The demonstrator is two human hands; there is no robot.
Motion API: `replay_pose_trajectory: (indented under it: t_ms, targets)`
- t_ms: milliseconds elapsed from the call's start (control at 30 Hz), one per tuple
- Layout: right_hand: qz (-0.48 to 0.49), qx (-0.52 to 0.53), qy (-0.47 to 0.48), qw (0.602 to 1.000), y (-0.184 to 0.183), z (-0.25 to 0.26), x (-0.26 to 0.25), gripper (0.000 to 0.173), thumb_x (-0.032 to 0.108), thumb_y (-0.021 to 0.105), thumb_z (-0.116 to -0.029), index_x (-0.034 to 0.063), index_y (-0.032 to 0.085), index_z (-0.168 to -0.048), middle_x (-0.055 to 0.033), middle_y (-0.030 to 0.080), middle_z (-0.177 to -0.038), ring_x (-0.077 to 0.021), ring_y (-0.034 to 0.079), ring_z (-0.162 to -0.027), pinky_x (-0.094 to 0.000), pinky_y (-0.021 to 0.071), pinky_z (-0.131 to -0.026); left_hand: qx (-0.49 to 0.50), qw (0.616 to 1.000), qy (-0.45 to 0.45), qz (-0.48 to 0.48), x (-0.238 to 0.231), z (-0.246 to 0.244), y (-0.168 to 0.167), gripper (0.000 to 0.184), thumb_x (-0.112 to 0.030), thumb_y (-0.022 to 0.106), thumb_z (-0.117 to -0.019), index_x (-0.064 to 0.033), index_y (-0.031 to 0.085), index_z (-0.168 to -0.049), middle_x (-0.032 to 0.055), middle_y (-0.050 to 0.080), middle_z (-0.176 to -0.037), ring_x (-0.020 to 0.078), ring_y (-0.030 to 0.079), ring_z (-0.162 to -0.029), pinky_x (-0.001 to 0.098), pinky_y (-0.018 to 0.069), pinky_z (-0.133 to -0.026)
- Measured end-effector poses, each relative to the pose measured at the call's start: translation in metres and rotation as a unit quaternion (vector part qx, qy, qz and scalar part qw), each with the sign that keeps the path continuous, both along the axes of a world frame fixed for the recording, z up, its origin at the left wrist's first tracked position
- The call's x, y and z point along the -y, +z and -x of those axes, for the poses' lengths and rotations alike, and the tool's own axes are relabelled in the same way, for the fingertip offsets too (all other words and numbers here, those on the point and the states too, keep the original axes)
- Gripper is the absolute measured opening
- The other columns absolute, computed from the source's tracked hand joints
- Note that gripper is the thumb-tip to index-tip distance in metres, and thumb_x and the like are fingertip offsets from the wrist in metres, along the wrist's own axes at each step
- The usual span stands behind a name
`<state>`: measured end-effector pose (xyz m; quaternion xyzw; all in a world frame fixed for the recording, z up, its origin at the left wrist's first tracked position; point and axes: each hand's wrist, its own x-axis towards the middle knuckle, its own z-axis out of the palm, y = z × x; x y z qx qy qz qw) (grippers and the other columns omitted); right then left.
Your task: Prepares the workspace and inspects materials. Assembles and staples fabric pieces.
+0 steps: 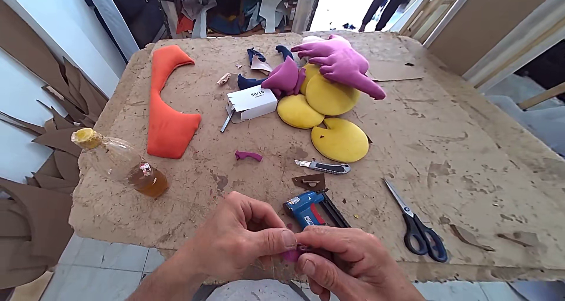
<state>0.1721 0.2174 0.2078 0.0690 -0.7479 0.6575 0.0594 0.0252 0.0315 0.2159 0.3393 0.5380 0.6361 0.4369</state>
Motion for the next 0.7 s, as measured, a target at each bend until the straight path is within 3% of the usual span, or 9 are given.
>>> replay_pose_trajectory:
  t_ms: [133,233,333,467,500,567,700]
  targets:
    - [0.024,-0.007,-0.003,1.0,-0.007,0.002,-0.002,0.024,0.022,0.06,-0.1052,0.0018,0.071,-0.113,-0.0027,0.07,-0.084,-0.0033,0.064,-0.064,-0.0181,0.0564,-0.055,-0.013,0.999,0.044,-0.02,-0.009,-0.004,-0.007,0.018,-0.021,0.072,-0.0953,-0.0062,0.074,-0.086,-0.0019,0.068,-0.072,0.0005,0.061,-0.064,0.0166,0.0522,-0.06]
    - [0.136,-0.023,-0.046,0.989,-0.022,0.006,0.008,0.025,0.022,0.059,-0.1054,0.0028,0.07,-0.117,-0.0047,0.072,-0.091,-0.0069,0.067,-0.07,-0.0221,0.0586,-0.059,-0.103,0.985,0.131,-0.039,-0.013,-0.01,-0.008,0.022,-0.027,0.071,-0.097,-0.0069,0.073,-0.088,-0.0006,0.067,-0.074,0.0038,0.061,-0.065,0.0195,0.0529,-0.061]
    - [0.214,-0.068,-0.151,0.963,-0.024,0.015,0.028,0.024,0.017,0.064,-0.1013,0.0016,0.066,-0.12,-0.0123,0.075,-0.106,-0.0178,0.075,-0.085,-0.0324,0.0653,-0.073,-0.173,0.95,0.245,-0.085,-0.016,-0.021,-0.021,0.028,-0.036,0.065,-0.1009,-0.0107,0.074,-0.106,0.0021,0.072,-0.093,0.0117,0.07,-0.085,0.0291,0.0608,-0.077]
    - [0.146,-0.118,-0.274,0.943,-0.025,0.023,0.043,0.024,0.017,0.077,-0.0927,0.0077,0.075,-0.115,-0.0045,0.072,-0.11,-0.0112,0.071,-0.094,-0.0263,0.0633,-0.081,-0.219,0.923,0.286,-0.134,-0.019,-0.041,-0.035,0.026,-0.022,0.063,-0.1032,-0.0056,0.073,-0.121,0.0111,0.068,-0.123,0.0177,0.069,-0.106,0.0321,0.0622,-0.088]
    - [0.139,-0.122,-0.28,0.942,-0.027,0.024,0.043,0.024,0.018,0.078,-0.0918,0.0091,0.077,-0.114,-0.0029,0.068,-0.109,-0.0095,0.068,-0.093,-0.0236,0.0619,-0.079,-0.226,0.921,0.285,-0.141,-0.019,-0.042,-0.035,0.026,-0.017,0.063,-0.1024,-0.0033,0.073,-0.123,0.0129,0.067,-0.126,0.0184,0.069,-0.107,0.0325,0.0623,-0.089]
    - [0.149,-0.11,-0.28,0.942,-0.027,0.025,0.043,0.022,0.017,0.078,-0.0913,0.0091,0.079,-0.112,-0.0025,0.07,-0.105,-0.0095,0.069,-0.091,-0.0235,0.0617,-0.077,-0.229,0.924,0.268,-0.149,-0.016,-0.042,-0.033,0.028,-0.01,0.065,-0.1005,0.0034,0.07,-0.125,0.0171,0.067,-0.129,0.0206,0.07,-0.109,0.0344,0.0629,-0.092]
    - [0.039,-0.094,-0.288,0.952,-0.02,0.023,0.046,0.017,0.017,0.067,-0.1002,0.0061,0.079,-0.105,-0.0018,0.074,-0.103,-0.0077,0.07,-0.095,-0.0237,0.0606,-0.083,-0.258,0.922,0.271,-0.103,-0.009,-0.047,-0.028,0.04,-0.015,0.07,-0.098,0.0091,0.066,-0.129,0.0204,0.066,-0.133,0.0218,0.07,-0.116,0.0361,0.0618,-0.098]
